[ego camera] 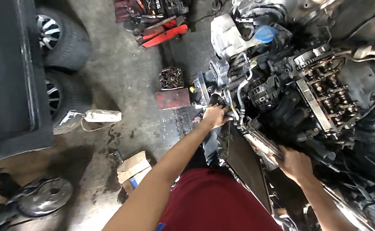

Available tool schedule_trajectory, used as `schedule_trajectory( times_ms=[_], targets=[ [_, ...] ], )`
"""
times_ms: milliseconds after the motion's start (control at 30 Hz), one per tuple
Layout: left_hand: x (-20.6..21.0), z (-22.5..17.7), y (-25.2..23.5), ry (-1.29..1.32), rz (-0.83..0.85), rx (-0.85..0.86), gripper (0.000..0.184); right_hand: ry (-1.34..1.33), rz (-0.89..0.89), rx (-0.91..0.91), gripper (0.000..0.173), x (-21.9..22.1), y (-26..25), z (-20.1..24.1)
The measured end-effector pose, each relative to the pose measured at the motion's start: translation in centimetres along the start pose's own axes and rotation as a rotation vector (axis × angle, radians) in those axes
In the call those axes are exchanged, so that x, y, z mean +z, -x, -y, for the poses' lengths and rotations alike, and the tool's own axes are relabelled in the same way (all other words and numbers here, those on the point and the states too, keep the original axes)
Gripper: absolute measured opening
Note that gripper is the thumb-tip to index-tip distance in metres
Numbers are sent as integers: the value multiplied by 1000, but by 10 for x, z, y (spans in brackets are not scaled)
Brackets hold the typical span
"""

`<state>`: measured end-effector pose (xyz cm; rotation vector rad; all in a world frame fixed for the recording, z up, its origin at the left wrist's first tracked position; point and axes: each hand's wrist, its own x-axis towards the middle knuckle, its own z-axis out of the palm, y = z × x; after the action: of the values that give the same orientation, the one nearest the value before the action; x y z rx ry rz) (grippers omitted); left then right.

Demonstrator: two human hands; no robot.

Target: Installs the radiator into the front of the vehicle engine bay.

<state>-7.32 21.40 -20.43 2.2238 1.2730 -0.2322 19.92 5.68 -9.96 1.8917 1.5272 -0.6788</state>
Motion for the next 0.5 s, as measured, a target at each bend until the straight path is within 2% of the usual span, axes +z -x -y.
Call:
schedule_trajectory(
  times_ms=[133,233,333,400,500],
  targets=[
    [-2,-11,-17,68,8,-121,52,-21,16,10,48,2,0,1],
    [7,-4,-14,234,-167,-189,58,-45,2,0,49,4,0,0],
    [20,0,-10,354,-225,-204,68,-49,13,-9,48,6,-1,0],
    [23,2,-11,366,-184,-236,73,-46,20,-17,47,5,-3,1],
    [24,3,-15,252,3,-228,71,-68,38,-25,45,9,-6,1]
  ],
)
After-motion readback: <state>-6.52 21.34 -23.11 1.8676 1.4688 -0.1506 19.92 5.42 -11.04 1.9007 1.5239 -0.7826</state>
